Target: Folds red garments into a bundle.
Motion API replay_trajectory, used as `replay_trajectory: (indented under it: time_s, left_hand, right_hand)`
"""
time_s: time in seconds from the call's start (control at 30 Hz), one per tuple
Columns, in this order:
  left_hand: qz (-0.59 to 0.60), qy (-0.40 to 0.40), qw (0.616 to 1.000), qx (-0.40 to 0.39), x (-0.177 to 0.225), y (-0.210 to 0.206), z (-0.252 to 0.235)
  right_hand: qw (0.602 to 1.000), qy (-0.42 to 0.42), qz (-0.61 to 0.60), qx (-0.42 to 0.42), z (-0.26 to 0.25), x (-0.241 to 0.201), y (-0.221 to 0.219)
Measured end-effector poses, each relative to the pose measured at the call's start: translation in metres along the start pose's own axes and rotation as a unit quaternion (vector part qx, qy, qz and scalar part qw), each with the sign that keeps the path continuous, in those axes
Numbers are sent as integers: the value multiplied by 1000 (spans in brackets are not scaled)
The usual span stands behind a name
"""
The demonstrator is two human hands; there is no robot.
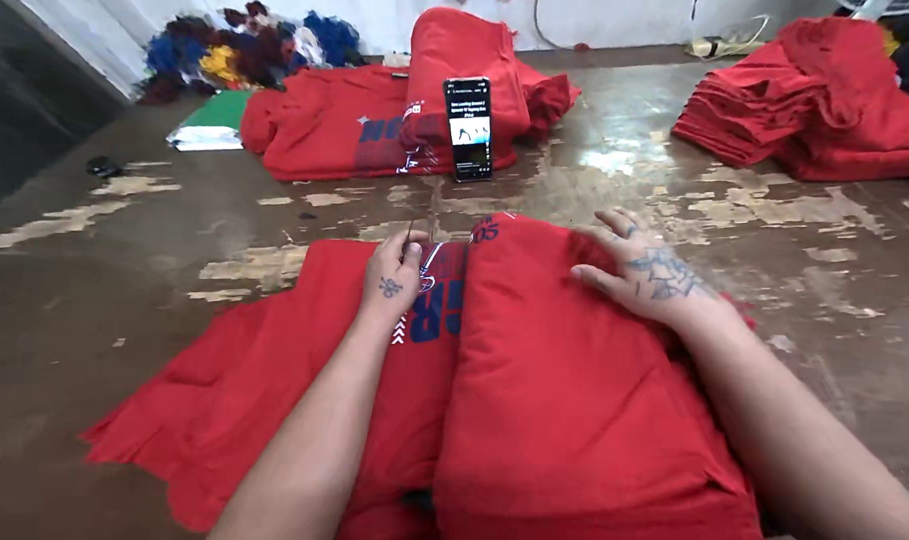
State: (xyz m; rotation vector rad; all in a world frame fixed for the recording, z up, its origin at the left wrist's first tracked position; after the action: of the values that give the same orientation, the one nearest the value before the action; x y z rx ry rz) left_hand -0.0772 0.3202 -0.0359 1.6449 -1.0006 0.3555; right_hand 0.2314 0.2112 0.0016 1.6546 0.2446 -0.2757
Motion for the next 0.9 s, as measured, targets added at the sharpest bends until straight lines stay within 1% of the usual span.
replay_trajectory:
  time_s: [0.1,0.23,0.47,0.67,0.7,0.8,0.83,0.9]
  left_hand:
    - [21,18,1000,0,-2,2,-2]
    - [42,39,998,-13,-3,2,-2]
    - [89,42,995,-9,-4,7,1]
    - [93,52,994,-15,-2,11,3]
    - [93,52,994,-18,-2,11,4]
    - [90,52,994,-32,-3,10,4]
    - [89,52,994,-35,-3,10,4]
    - [87,54,994,-38,-4,10,4]
  right_hand:
    - [992,-11,-125,-16,-2,11,-14]
    - [982,3,-190,-10,-1,20,-10]
    - [977,14,-211,7,-2,25,-6]
    - [974,34,-222,14,-5,30,-4]
    - [971,22,-240,11,-8,36,-4]
    - [943,-84,-322,-2,-14,59,-6]
    - [935,-109,-337,-10,-15,62,-9]
    - [932,-133,-336,-40,-16,63,-16]
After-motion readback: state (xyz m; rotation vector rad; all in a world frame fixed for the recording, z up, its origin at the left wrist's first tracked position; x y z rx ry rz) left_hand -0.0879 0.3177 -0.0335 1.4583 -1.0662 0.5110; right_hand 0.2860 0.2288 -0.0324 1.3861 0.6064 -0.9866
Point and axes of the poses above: each hand's wrist, its own z-axis away from the middle knuckle, its own y-axis out of the back of the hand, x = y × z, the point moved 7 cm from there along -z, towards the middle knuckle, and after that the axes turned 6 degrees about -y, right-handed, at the moved point
